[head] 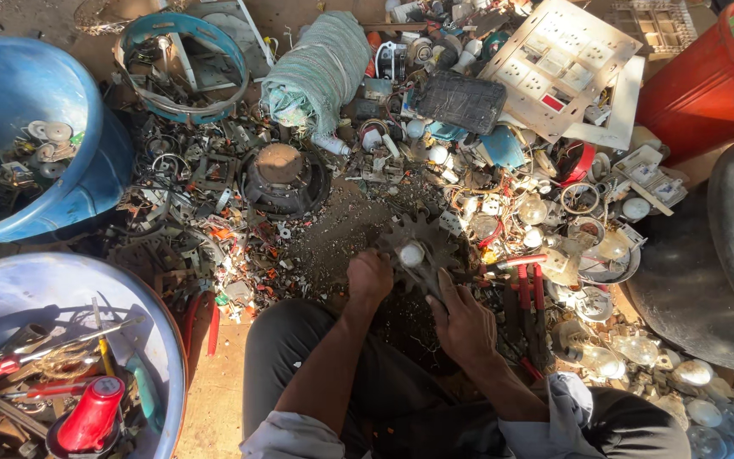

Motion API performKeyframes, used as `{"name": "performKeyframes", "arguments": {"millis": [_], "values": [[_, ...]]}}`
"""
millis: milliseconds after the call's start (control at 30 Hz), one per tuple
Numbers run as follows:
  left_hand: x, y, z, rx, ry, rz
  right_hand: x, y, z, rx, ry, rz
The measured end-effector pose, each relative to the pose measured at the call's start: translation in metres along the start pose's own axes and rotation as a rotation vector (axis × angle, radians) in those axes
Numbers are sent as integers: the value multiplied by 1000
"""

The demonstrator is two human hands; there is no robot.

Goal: The person sits on the ground amidst a pile of electronic waste and uses a hammer and pliers to dismantle various components. They strike a metal gear-like object to break it apart and then use pliers to pull out copper wire from a white plastic housing. The person also breaks open a white circular plastic object to extract internal parts.

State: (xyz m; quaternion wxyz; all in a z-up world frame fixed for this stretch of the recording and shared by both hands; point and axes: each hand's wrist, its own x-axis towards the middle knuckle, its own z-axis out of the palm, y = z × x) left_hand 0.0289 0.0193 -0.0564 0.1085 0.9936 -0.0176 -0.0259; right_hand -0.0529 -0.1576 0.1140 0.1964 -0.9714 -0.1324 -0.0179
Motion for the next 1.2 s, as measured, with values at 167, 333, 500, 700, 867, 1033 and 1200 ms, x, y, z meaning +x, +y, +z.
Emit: {"name": "performKeyframes", "arguments": {"millis": [167,333,500,700,867,1033,1200], "values": [[3,2,-15,-501,-150,-273,14,-8,2,-108,-65,-50],[1,1,-13,-447,90,-95,17,-10,-7,-98,140,-221],[1,4,-13,-28,-50,9,14,-12,-9,-24,245,-292],[4,5,-27,-412,-133,-187,20,-7,-3,-67,14,-78],[6,4,-25,-693,-107,-425,11,-2,-5,38,195,-207],[2,1,-25,-669,-56,-362,19,-8,1,-98,99,-213],[-1,-3,-24,-772,-3,-398,21,-6,-2,-92,162,-206]]}}
